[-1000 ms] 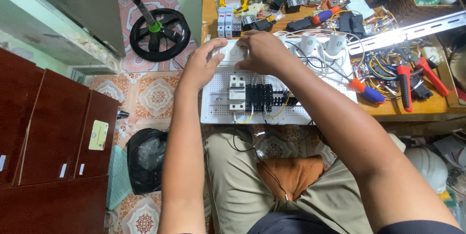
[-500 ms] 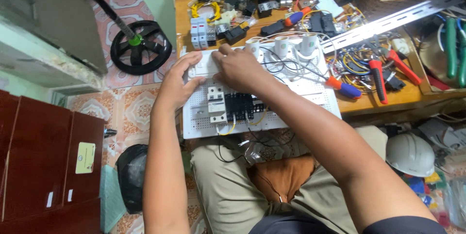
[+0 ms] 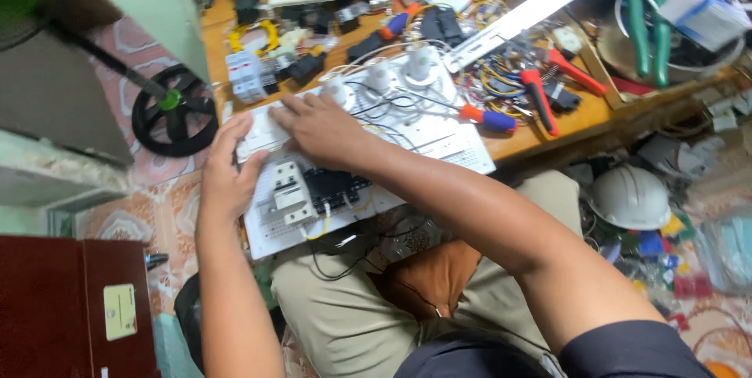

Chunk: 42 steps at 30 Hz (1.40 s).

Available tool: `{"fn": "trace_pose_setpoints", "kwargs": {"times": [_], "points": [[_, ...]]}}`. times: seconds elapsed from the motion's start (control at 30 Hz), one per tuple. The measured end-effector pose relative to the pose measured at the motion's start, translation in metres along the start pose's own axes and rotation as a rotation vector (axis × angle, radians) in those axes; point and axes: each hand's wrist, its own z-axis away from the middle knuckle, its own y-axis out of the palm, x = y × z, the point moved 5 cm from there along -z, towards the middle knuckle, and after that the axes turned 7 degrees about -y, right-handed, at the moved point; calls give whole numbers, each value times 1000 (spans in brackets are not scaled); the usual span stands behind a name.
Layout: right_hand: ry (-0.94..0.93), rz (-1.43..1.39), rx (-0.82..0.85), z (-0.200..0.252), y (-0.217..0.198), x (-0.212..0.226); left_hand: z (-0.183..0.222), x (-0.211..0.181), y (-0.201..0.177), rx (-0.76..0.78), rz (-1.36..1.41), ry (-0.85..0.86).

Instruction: Connecting various electrical components like switches and breakers on a test board using wires and a screwdriver.

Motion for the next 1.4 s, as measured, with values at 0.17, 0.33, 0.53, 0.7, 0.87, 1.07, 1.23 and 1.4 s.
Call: {"fn": "trace_pose_setpoints", "kwargs": {"times": [0.17,0.33,0.53,0.7,0.87,1.07,1.23,1.4], "points": [[-133,-285,-252,46,-57,5,-2,-2,0,14,-12,-29],[-116,-498,-477,66,-75,-30,0,13,3,-29,65,-44],[-2,-463,-366,12,-62,-95,6,12,3,-90,170,-95],[-91,-120,-215,-66,-38,-118,6,2,5,-36,52,-125],[33,90,70,-138,18,-167,4,11,8,-86,54,-63],[205,317,293,-177,52,-177,7,15,0,-167,105,17],[280,441,386,-175,55,-186,8,18,0,-188,92,31],[219,161,180,-171,61,-212,9,18,0,-180,63,31]]}}
